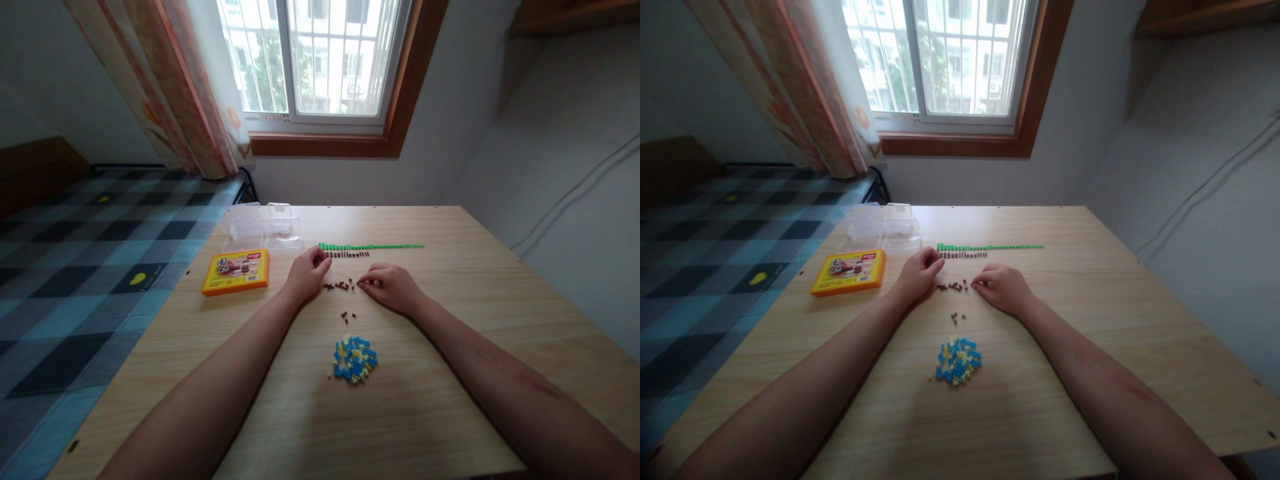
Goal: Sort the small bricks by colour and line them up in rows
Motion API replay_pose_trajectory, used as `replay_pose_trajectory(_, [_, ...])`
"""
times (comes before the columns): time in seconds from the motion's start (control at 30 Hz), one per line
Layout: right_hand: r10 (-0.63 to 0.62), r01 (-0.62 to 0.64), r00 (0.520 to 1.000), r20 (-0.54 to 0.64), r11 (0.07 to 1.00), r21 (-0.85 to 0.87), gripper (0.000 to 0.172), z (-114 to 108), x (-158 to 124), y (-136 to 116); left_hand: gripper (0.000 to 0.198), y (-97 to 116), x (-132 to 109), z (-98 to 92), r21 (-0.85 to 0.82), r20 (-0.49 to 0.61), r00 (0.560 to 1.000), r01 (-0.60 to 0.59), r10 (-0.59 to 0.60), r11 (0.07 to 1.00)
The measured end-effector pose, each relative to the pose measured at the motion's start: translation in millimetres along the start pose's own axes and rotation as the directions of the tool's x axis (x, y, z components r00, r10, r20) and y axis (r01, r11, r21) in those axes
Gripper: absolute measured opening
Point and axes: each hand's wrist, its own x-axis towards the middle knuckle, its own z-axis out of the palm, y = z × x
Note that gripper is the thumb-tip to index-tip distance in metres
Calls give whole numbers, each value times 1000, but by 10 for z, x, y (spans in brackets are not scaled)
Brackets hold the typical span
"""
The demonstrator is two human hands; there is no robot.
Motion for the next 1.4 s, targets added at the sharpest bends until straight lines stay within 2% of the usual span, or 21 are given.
replay_pose_trajectory(0.1, [12, -12, 999, -30, 1000, -9, 15, 4, 2, 34, 15, -2, 6, -1, -4, 2, 1000, 3, -3, 1000])
replay_pose_trajectory(0.2, [96, -99, 990, -99, 995, -26, 15, -22, 7, 150, 14, -1, 6, -8, -5, 3, 1000, 6, -6, 1000])
replay_pose_trajectory(0.37, [293, -312, 935, -201, 947, -71, 15, -53, 33, 395, 16, -11, 5, -15, -5, 0, 1000, -2, 2, 1000])
replay_pose_trajectory(0.47, [345, -373, 909, -232, 924, -84, 17, -29, 54, 457, 15, -22, 8, -13, -8, -6, 1000, -8, 8, 1000])
replay_pose_trajectory(0.73, [386, -418, 895, -223, 900, -120, 22, -13, 133, 479, 16, 10, -24, -1, 12, 7, 1000, -13, 13, 1000])
replay_pose_trajectory(1.03, [343, -370, 924, -169, 914, -168, 23, -15, 309, 565, 19, 13, -21, 2, 39, 25, 999, -21, 20, 999])
replay_pose_trajectory(1.4, [365, -385, 920, -146, 910, -152, 24, -21, 332, 557, 18, 27, -18, 4, 47, 40, 999, -15, 13, 999])
